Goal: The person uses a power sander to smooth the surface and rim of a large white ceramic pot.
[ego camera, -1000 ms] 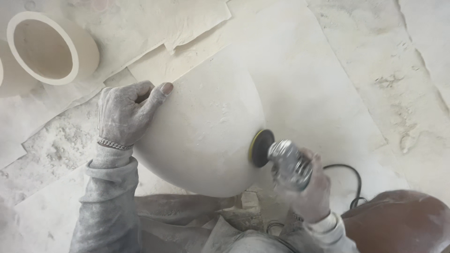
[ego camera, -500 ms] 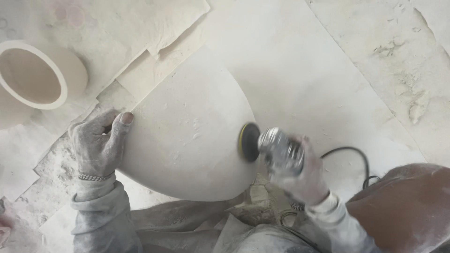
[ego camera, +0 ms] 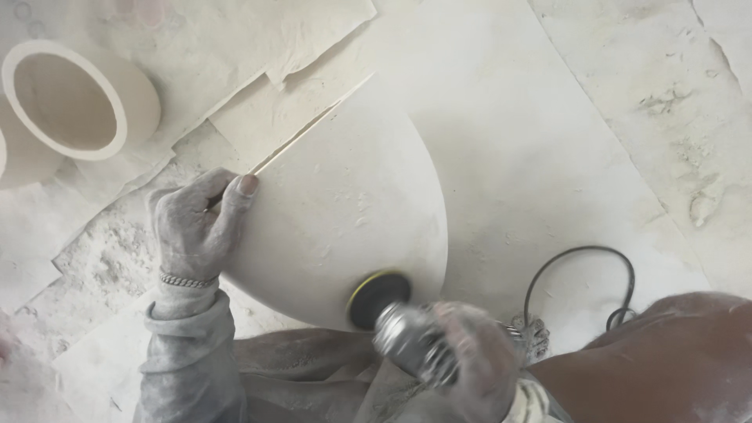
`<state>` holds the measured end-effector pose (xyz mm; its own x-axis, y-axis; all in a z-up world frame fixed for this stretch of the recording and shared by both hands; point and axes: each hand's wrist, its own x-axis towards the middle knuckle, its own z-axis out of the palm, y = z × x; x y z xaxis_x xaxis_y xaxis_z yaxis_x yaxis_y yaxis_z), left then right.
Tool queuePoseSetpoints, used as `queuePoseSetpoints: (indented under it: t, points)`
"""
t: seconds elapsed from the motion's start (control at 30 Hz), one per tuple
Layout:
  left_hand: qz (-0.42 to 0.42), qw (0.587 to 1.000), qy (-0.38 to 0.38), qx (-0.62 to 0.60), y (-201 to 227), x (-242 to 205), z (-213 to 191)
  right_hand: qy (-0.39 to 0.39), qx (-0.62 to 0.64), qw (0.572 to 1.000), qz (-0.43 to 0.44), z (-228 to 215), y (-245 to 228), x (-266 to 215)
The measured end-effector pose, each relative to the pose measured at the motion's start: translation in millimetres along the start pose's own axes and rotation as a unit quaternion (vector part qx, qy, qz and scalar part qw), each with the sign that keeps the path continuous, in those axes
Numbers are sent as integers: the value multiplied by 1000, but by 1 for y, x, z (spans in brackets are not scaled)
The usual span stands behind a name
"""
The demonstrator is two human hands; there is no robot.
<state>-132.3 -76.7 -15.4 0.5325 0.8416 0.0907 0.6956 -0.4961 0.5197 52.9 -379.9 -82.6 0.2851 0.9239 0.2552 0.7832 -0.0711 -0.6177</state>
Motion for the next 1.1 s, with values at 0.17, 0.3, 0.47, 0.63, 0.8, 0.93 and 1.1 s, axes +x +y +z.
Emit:
queuePoseSetpoints:
  t: [0.17,0.3,0.47,0.63,0.8,0.93,1.1]
  points:
    - [38,998,3,-47,2,-3,-3,-24,100,980,172,2,92,27]
    - [71,997,26,-14,-6,-1,0,-80,115,932,335,-10,79,50]
    - [65,997,16,26,0,4,11,-167,4,922,350,-14,-2,27]
    - [39,999,22,-6,1,9,18,-153,-1,915,374,-16,3,32]
    - [54,994,75,62,-11,1,25,23,106,979,174,-16,52,35]
    - [14,987,129,91,-18,6,30,-61,43,942,326,-16,79,38]
    - [-53,987,97,115,-15,10,33,58,-14,987,148,0,15,9]
